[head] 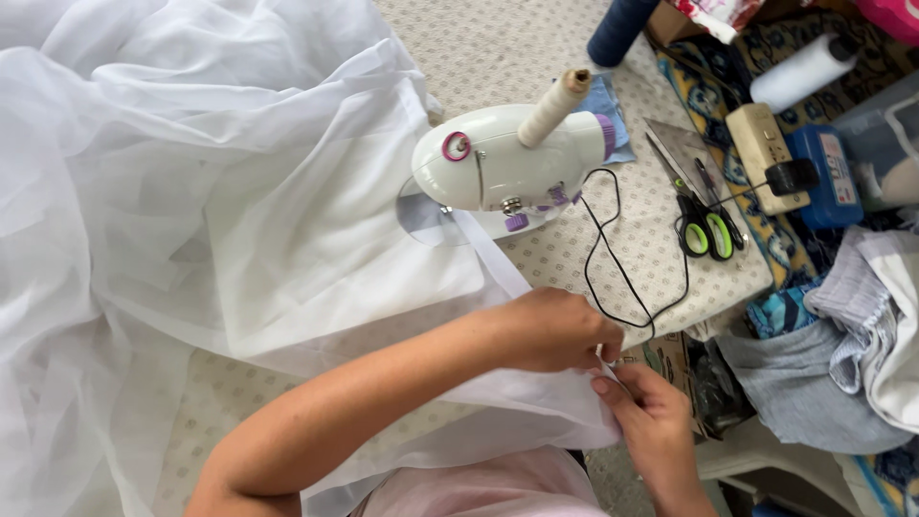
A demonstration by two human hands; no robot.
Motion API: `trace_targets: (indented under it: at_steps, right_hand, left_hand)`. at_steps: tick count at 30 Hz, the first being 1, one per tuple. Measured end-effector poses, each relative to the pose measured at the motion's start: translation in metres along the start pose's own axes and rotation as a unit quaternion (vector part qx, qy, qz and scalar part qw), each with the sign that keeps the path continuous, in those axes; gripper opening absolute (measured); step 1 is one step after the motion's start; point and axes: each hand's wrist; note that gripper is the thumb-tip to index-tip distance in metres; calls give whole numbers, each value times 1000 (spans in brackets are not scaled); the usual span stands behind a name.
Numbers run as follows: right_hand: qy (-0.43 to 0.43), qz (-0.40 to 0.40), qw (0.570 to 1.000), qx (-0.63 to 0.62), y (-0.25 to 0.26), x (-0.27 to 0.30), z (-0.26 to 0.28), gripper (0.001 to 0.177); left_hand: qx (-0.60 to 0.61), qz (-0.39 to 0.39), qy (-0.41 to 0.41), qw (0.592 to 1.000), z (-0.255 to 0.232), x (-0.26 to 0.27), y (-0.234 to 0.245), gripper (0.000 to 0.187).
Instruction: The person aligns a strip of white fabric along the edge of a larger piece of sheer white cloth and feeds them through a small electric sewing machine.
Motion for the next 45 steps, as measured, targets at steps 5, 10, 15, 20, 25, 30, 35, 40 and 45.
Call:
trace_targets:
  at_steps: [5,10,15,20,25,30,35,40,45]
  right_hand:
    - [194,-130,964,127,-4,21,24,16]
    - [236,-144,959,65,-4,24,31,13]
    - [140,-124,981,47,4,16,27,12]
    - [113,-127,982,86,3,18,15,13]
    - [164,-99,981,35,4,12,5,14]
    - [152,-88,982,63,7,6,-4,13]
    - [136,-88,985,60,8,0,-8,11]
    - [160,-73,983,-47,9,-18,-25,11]
    - [120,-55,987,-90,12,-28,-50,10]
  left_hand:
    - [-122,-349,-118,922,-27,39,-31,24]
    - [-71,-413,22,907,-5,92,-54,21]
    - [-28,-446,87,891,6,111,-58,25]
    - [223,-455,222,833,-2,91,-22,32]
    - [239,-363,342,833,0,66,-1,34]
    - [486,-436,295,698,-8,56,-25,30]
    - [430,-499,194,727,-10,59,-58,19]
    - [-323,-522,171,770,9,134,-68,28]
    - [-335,-567,434,615,49,262,-35,76]
Point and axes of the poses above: each hand's wrist, its own x-axis away from the middle knuckle, its own y-axis out of the back of the hand, z = x × y, and after that the axes turned 5 degrees about x, right-handed
